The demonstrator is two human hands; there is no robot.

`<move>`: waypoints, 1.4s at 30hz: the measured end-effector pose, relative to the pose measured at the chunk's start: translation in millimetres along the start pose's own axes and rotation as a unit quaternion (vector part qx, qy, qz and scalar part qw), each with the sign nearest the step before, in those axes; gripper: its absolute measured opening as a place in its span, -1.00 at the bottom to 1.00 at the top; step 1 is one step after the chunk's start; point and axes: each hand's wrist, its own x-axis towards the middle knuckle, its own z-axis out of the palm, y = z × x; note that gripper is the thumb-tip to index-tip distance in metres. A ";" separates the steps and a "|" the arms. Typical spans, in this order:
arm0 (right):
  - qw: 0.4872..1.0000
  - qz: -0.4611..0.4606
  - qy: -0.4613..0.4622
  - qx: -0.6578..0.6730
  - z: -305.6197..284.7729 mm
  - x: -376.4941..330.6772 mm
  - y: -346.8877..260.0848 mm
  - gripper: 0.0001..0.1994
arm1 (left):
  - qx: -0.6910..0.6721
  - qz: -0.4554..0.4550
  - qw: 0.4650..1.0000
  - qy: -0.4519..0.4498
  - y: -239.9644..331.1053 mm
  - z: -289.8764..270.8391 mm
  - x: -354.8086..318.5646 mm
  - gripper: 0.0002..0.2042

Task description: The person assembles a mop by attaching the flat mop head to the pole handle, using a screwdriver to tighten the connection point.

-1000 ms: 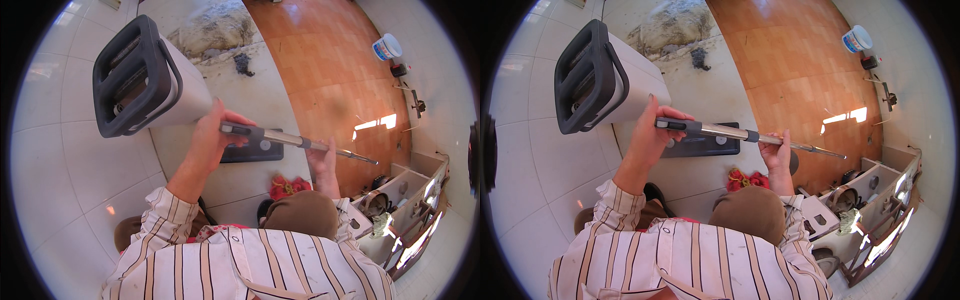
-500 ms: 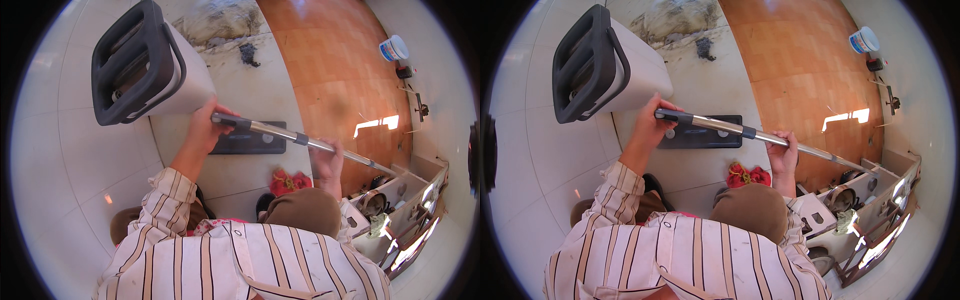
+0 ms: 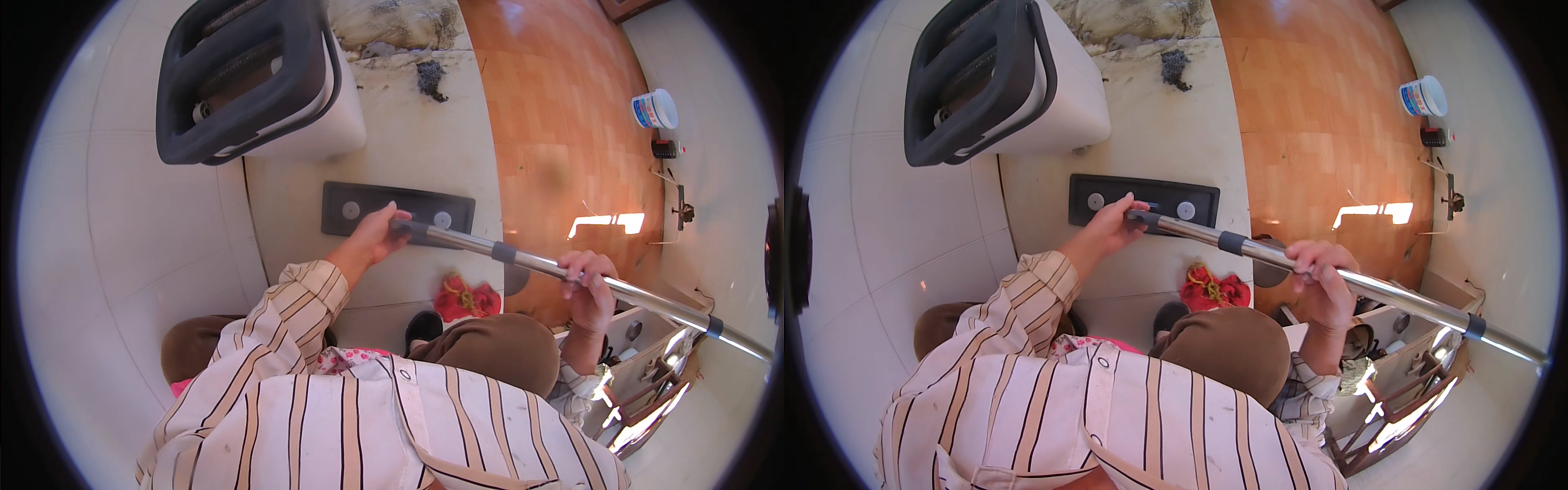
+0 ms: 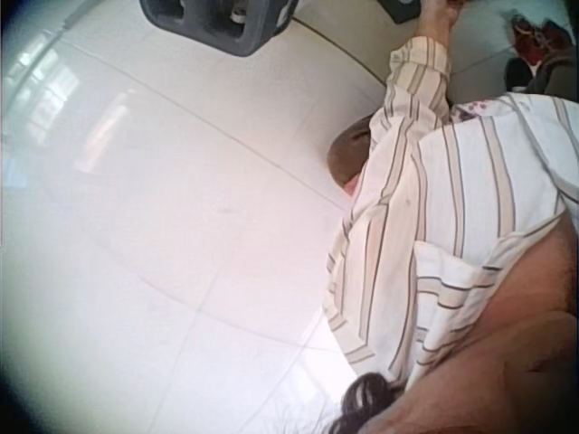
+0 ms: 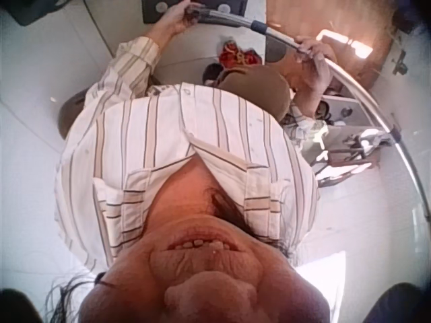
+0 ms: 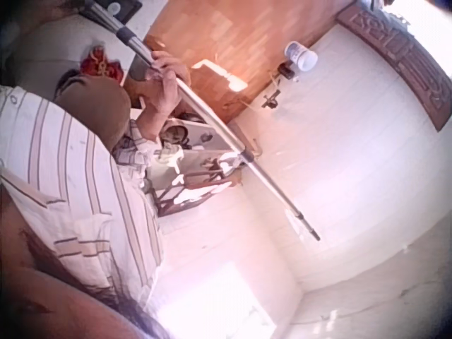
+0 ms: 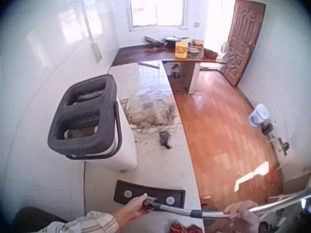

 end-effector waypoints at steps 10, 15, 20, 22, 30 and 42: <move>0.996 0.016 0.081 -0.017 20.1 10.0 46.7 -0.84 | 0.244 0.051 0.961 0.120 -12.4 -17.7 7.6 -0.62; 0.992 0.026 0.110 -0.050 27.6 12.0 45.8 -0.85 | 0.506 0.372 0.774 0.077 -48.3 -22.2 26.9 -0.52; 0.988 0.066 0.107 -0.084 34.4 13.4 43.9 -0.89 | 0.524 0.388 0.754 0.081 -62.9 -14.1 23.4 -0.47; 0.987 0.076 0.104 -0.096 41.2 17.9 38.8 -0.90 | 0.526 0.384 0.754 0.081 -62.7 -12.0 23.4 -0.44; 0.972 0.139 0.029 -0.187 59.3 27.3 21.0 -0.92 | 0.509 0.292 0.801 0.117 -47.2 10.3 -3.1 -0.44; 0.927 0.185 0.001 -0.327 115.2 42.1 -6.4 -0.91 | 0.457 0.306 0.811 0.201 -36.0 36.3 -31.5 -0.56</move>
